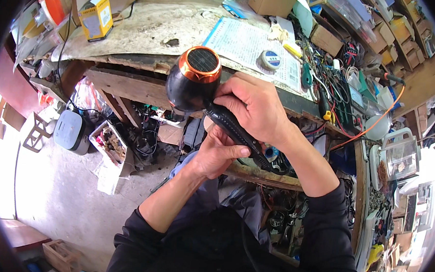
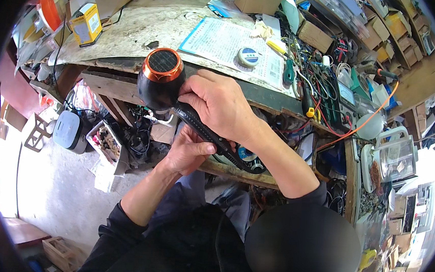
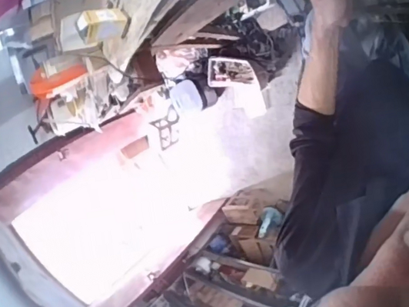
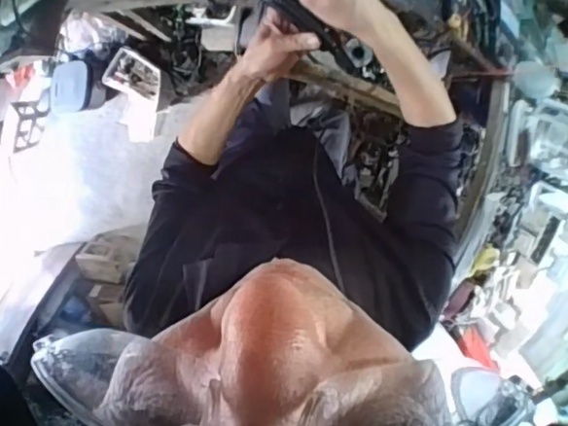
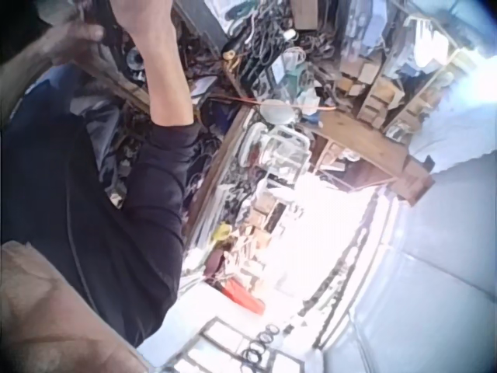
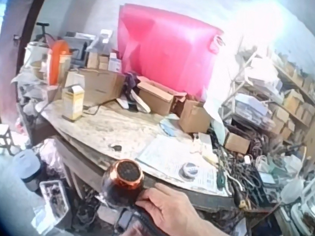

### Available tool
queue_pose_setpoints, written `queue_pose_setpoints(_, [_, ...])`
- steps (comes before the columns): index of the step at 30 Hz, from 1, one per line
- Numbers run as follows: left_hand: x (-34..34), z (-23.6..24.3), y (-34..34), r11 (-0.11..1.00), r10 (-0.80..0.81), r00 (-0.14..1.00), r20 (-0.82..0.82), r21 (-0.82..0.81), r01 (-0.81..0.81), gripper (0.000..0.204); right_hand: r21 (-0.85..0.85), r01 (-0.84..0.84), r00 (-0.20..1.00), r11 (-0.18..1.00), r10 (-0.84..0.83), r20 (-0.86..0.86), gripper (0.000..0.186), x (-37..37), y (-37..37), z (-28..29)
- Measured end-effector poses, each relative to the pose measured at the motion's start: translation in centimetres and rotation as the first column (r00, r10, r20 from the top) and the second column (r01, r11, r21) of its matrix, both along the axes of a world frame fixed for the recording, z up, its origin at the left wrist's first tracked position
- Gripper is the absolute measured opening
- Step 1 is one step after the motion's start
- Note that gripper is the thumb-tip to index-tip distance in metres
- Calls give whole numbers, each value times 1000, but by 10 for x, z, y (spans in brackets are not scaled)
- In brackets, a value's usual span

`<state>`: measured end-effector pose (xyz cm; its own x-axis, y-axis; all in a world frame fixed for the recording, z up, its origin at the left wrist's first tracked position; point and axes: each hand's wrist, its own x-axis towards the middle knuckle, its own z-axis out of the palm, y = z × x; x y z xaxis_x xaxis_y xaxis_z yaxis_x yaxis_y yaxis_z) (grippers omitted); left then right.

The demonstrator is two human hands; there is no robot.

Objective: The person disassembles a hair dryer using a screwdriver, removes the internal heating element, and places components on a cluttered workbench. The person then searches through a drawer for small parts and tools.

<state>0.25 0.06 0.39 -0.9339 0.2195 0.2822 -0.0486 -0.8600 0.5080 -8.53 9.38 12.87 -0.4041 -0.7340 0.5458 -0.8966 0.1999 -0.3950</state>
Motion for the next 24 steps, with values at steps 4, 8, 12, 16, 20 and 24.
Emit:
queue_pose_setpoints(4, [1,-9,1,999,30,997,74,42,-34,54,22,47,993,999,-44,-105,9,0,-1,-7])
queue_pose_setpoints(8, [-1,-5,2,999,7,999,38,40,-9,55,-80,97,994,992,-101,-39,9,1,-2,-13])
queue_pose_setpoints(12, [-2,-5,0,1000,-18,1000,17,7,18,57,-83,142,987,986,-135,86,9,3,-2,-11])
queue_pose_setpoints(16, [0,-5,0,999,-25,999,34,22,24,59,32,28,994,999,-25,-106,11,-2,4,-9])
queue_pose_setpoints(20, [-1,-1,2,999,5,1000,7,36,-6,55,135,4,989,991,16,-148,14,1,8,1])
queue_pose_setpoints(24, [0,0,3,998,41,998,50,53,-43,54,177,-10,984,984,41,-175,21,8,13,10])
